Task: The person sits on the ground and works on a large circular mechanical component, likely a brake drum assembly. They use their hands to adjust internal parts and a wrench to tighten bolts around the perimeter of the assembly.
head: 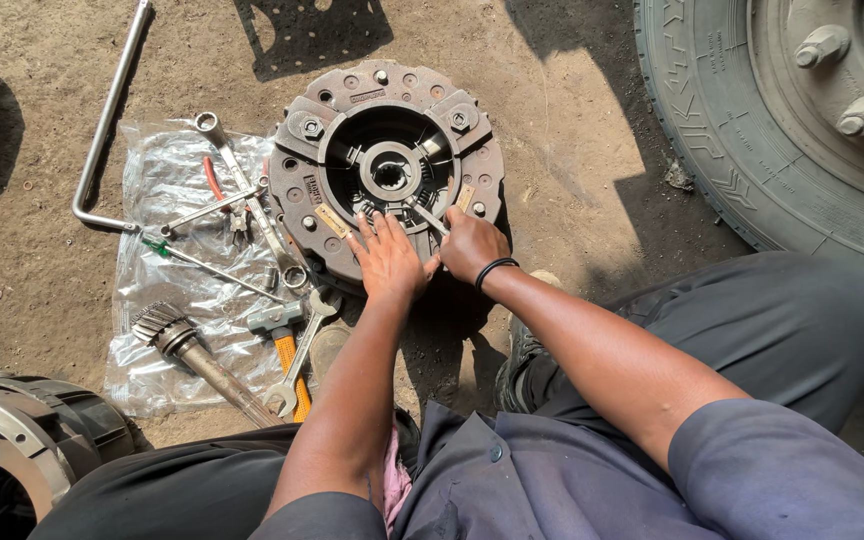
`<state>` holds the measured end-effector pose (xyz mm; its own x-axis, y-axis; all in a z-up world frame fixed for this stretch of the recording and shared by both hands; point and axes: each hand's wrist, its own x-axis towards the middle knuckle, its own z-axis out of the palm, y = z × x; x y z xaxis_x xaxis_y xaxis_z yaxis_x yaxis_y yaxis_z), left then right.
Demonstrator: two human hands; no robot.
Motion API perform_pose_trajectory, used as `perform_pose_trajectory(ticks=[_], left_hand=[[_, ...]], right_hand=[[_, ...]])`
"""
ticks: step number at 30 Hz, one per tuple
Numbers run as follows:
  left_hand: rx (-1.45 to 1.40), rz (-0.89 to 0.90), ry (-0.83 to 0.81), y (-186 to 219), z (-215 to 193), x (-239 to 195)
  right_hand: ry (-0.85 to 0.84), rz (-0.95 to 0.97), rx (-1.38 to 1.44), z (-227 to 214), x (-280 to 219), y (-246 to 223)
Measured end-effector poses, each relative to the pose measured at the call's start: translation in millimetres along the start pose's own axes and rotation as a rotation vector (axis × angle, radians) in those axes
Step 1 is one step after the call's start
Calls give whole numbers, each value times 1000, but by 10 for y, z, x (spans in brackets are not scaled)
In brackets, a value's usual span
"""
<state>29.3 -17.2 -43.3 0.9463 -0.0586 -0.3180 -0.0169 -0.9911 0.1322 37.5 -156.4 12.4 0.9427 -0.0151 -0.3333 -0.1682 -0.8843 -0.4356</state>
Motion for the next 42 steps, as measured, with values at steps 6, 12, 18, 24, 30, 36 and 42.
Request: perform_pose_trajectory(ticks=[6, 12, 18, 24, 30, 36, 42], left_hand=[[-19, 19, -34, -60, -60, -4], [-26, 37, -3, -73, -19, -46], [1, 34, -25, -67, -55, -14], [12, 34, -37, -34, -94, -18], [22, 25, -57, -11, -153, -43], [-2, 34, -43, -17, -158, -46], [-9, 25, -56, -14, -160, -28]], right_hand=[[-187, -19, -108, -547, 271, -25], [-128, -130, -56, -1059, 433, -128], [55, -96, 238, -279, 898, -44], [-119, 68, 912, -84, 1097, -31], [-225, 9, 1201, -285, 1173, -429], [270, -86, 771, -9, 1271, -561], [412, 26, 606, 93, 1390, -625]])
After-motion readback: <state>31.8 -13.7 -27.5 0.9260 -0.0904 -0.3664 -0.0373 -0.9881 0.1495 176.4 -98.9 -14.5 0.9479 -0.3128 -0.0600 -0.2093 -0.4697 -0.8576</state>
